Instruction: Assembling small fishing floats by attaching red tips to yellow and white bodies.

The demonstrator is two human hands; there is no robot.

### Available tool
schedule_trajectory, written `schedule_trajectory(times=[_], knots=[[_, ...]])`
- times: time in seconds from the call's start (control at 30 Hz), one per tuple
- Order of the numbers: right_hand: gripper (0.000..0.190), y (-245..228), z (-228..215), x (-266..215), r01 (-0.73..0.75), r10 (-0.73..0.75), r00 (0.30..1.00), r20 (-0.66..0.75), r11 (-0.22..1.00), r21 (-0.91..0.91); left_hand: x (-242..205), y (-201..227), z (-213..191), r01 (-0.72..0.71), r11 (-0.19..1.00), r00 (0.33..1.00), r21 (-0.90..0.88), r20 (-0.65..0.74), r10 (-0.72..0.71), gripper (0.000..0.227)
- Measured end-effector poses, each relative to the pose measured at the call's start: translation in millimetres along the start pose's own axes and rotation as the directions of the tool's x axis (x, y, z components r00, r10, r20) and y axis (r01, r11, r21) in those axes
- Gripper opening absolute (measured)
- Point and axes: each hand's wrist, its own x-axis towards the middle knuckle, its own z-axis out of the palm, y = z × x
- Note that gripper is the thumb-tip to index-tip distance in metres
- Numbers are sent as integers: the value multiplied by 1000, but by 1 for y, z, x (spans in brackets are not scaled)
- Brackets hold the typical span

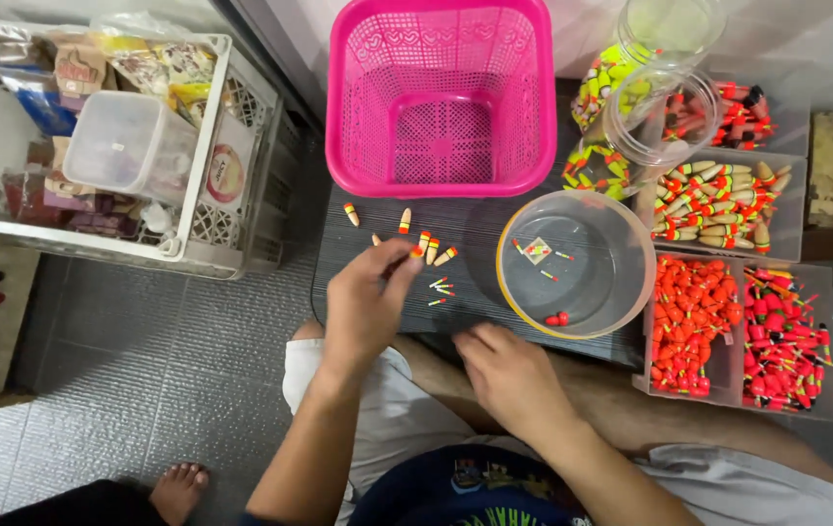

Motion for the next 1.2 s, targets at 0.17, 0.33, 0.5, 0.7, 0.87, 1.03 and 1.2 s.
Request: schedule_trajectory(times=[0.17,0.33,0.5,0.7,0.87,1.03,1.2], knots=[[17,19,46,22,33,-74,989,-130,955,-295,-40,-43,2,63,923,991,-380,-89,-104,22],[17,15,48,23,46,-92,987,-133,949,-312,-60,-58,7,66,884,989,-463,-89,-121,22],[20,22,49,3,214,-285,936,-205,927,-309,-57,-60,19,-9,839,993,-544,-104,-57,19],[18,24,64,-1,243,-331,878,-345,930,-275,-54,-51,19,-48,823,996,-566,-85,-1,17],[12,12,32,-2,-5,66,919,-388,988,157,-63,-51,16,-129,833,992,-537,-66,111,15],[7,-15,-17,12,33,57,920,-389,975,222,-64,-33,10,-245,805,963,-540,-37,267,15],[5,-19,-24,15,117,-45,922,-386,979,165,-69,-24,9,-351,824,924,-445,-25,381,15]])
